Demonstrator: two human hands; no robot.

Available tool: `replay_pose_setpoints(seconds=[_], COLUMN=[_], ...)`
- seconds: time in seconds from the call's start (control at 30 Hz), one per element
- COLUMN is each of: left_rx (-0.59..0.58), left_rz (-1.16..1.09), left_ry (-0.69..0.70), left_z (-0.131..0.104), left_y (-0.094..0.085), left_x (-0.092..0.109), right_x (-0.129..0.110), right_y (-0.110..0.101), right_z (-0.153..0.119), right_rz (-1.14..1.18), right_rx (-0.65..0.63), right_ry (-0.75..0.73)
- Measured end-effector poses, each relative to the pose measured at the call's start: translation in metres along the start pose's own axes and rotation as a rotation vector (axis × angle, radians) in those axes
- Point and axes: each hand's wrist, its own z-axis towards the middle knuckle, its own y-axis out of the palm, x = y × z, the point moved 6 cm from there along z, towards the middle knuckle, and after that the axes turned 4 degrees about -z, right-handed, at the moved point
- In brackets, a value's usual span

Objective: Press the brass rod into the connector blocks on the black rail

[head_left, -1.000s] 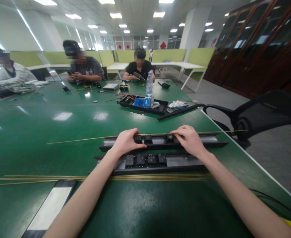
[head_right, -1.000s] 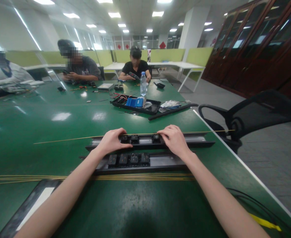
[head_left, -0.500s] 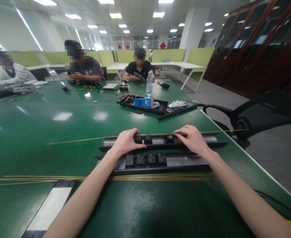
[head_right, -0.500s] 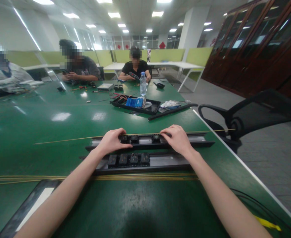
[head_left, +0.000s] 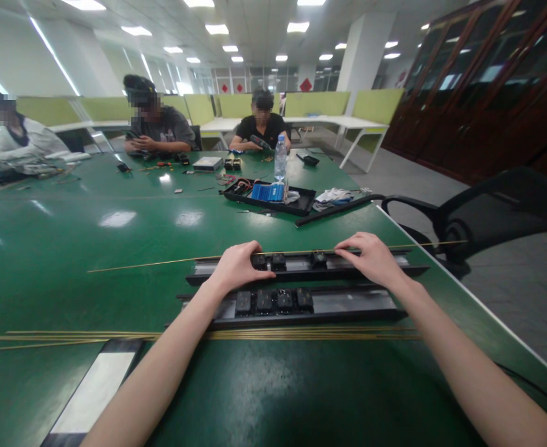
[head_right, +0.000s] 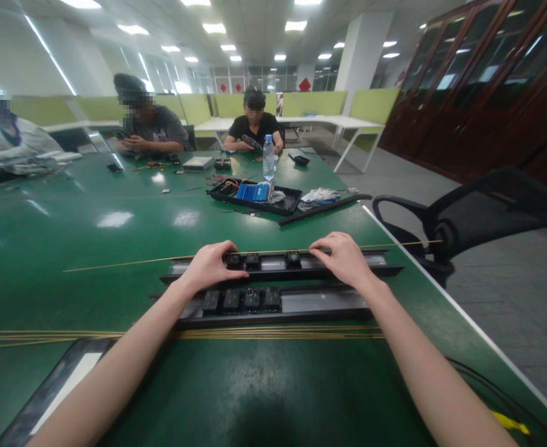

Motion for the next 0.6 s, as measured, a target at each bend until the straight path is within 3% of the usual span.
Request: replay_pose_setpoints(seconds=[0.33,0.6], left_rx=[-0.005,-0.018], left_rz=[0.001,0.001], left_ry=[0.064,0.06], left_z=[-0.001,0.0], left_y=[-0.001,0.0], left_x=[0.001,0.0], right_x=[0.0,0.018], right_y=[0.0,0.001], right_z=[0.0,-0.002], right_rz=[0.0,0.032], right_rx=[-0.023,-0.056], right_ry=[0.009,0.058])
